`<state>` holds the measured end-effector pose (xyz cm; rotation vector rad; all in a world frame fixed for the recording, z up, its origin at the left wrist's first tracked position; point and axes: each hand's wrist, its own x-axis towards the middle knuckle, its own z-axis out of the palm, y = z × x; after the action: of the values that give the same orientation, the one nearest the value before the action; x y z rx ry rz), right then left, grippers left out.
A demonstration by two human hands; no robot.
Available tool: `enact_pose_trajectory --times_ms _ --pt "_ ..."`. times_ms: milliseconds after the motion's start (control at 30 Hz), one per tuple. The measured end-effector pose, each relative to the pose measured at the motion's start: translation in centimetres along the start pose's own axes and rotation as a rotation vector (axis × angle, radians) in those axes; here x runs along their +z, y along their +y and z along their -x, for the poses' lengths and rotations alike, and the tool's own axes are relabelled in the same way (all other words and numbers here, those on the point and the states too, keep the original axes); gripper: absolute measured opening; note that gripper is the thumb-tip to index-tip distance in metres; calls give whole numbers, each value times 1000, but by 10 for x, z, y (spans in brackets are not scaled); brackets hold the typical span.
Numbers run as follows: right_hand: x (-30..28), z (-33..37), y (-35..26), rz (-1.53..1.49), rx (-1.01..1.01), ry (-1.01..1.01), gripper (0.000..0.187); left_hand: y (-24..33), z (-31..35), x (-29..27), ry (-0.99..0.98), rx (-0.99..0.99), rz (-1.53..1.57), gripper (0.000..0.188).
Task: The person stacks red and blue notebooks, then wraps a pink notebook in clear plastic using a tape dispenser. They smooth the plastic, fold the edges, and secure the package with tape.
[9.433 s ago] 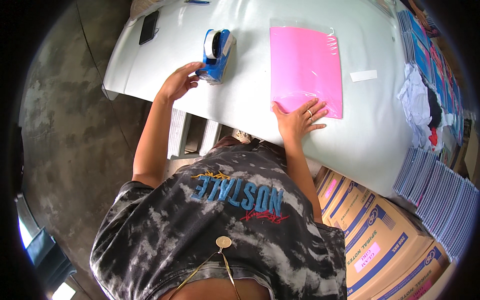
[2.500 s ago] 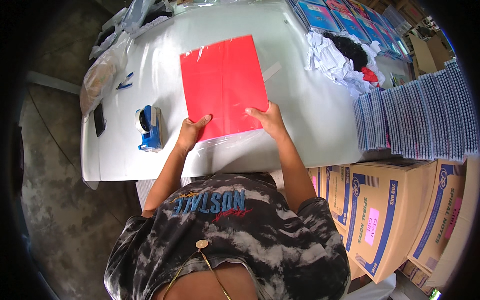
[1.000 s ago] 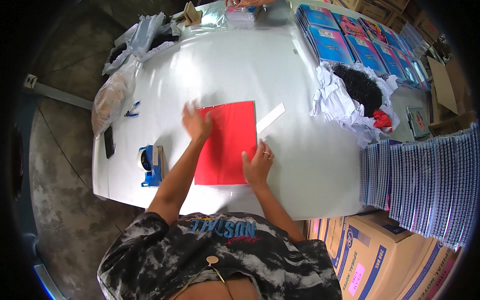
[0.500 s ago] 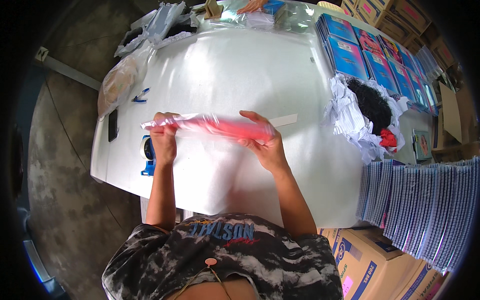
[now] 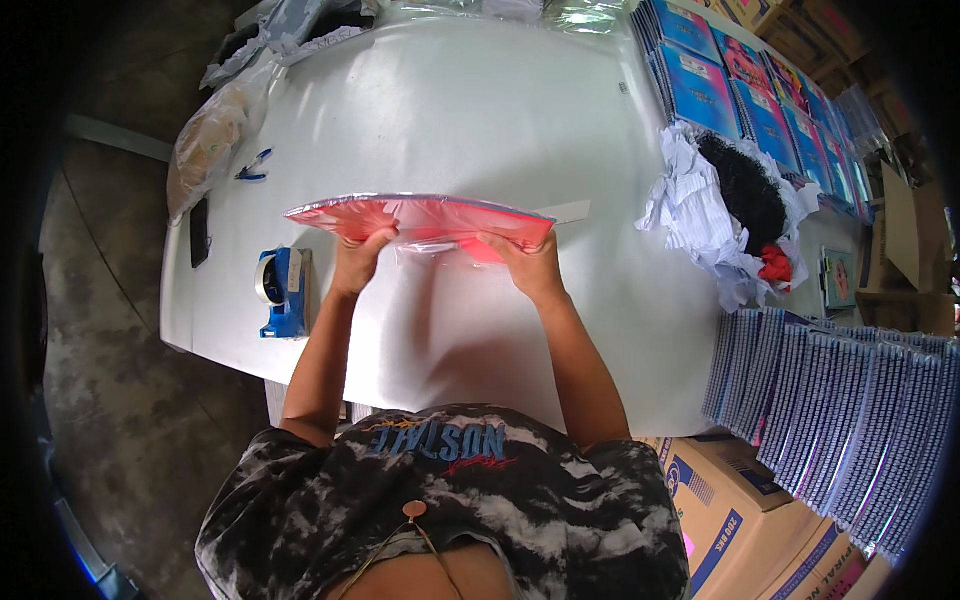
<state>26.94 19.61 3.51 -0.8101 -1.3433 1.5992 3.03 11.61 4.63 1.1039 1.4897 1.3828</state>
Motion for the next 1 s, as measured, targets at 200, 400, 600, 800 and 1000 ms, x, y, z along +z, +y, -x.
enact_pose_trajectory --times_ms 200,400,600,800,1000 --pt "8 5 32 -431 -33 -101 14 -68 13 -13 -206 -277 -246 26" --pt "14 -5 -14 159 35 47 21 -9 3 10 82 -114 92 30" --pt "15 -12 -32 -316 426 26 32 66 17 -6 -40 -457 238 40" --pt "47 28 41 -234 619 76 76 133 15 -22 -101 -250 -240 33" --pt "75 54 31 -951 728 -103 71 131 20 53 -335 -231 -1363 43"
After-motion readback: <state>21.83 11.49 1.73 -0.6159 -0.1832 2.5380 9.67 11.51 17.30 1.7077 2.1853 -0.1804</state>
